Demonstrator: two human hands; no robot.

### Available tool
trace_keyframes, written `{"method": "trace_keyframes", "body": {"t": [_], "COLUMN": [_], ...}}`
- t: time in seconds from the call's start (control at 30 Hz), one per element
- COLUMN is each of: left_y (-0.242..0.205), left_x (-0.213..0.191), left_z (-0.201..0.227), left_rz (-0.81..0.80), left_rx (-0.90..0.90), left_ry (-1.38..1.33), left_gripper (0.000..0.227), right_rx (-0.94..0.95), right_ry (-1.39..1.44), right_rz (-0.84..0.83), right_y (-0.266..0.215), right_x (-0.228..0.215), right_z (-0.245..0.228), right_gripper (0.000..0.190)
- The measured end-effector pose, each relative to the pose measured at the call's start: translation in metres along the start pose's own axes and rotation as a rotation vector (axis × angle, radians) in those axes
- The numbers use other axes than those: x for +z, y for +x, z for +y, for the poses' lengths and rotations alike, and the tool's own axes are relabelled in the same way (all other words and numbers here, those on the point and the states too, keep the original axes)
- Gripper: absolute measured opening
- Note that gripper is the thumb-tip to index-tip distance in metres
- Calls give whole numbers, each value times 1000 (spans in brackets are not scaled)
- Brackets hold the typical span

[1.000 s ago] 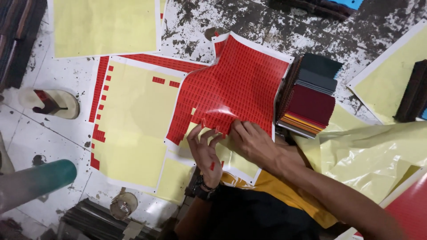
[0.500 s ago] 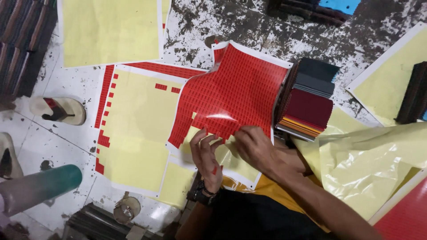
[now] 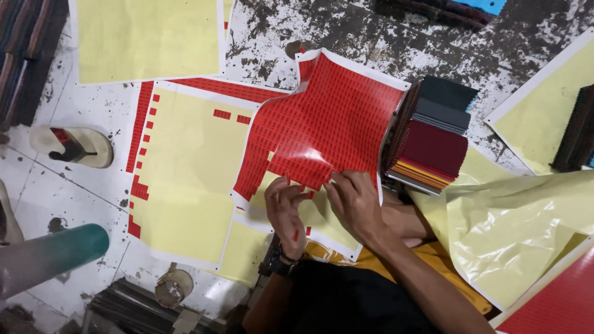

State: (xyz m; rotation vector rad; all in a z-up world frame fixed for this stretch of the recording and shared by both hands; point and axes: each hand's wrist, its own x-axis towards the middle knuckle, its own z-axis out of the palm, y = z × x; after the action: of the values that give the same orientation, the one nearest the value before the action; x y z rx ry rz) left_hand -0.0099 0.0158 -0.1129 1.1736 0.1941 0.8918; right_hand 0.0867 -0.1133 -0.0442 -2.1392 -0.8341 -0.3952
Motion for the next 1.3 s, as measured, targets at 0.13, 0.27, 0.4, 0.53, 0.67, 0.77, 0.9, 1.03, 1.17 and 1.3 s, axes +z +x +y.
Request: {"method": "trace_keyframes", "body": {"t": [0.13,0.27,0.4,0.53,0.67,0.77,0.9,1.03,1.17,1.3], "left_y": [14,24,24,24,25,24,26,33,62,60], "left_x": [21,45,45,46,46,44,48,48,100,135], "left_z": [30,59,60,58,60,58,63,54,58,36], "left_rz": [-40,143,195,202,193,169,83,13,269,242], "left_rx": [41,-241,-311,-299,-290,-267,-134,-65,-396,-537], "left_ry": [34,38,71,71,81,82,57,50,-243,-455], "left_gripper": [96,50,43,41,41,43,62,84,50,51], "right_rx": [-14,-80,-121,-154,-77,72,206,316,539,897], "right_ry": [-58,-140,-172,-185,-156,-34,211,467,1072,1125], "right_rz": [3,-14,-7,6,-12,-21,50,29,-77,-55], "right_y": [2,3,2,5,4,7,14,2,-4,-13], "right_x": [1,2,5,3,0,-1,-5,-28,-44,-56], "right_z": [-4,-8,-7,-11,-14,-17,-18,-28,-45,-44], "right_gripper": [17,16,15,13,8,7,11,18,11,52]}}
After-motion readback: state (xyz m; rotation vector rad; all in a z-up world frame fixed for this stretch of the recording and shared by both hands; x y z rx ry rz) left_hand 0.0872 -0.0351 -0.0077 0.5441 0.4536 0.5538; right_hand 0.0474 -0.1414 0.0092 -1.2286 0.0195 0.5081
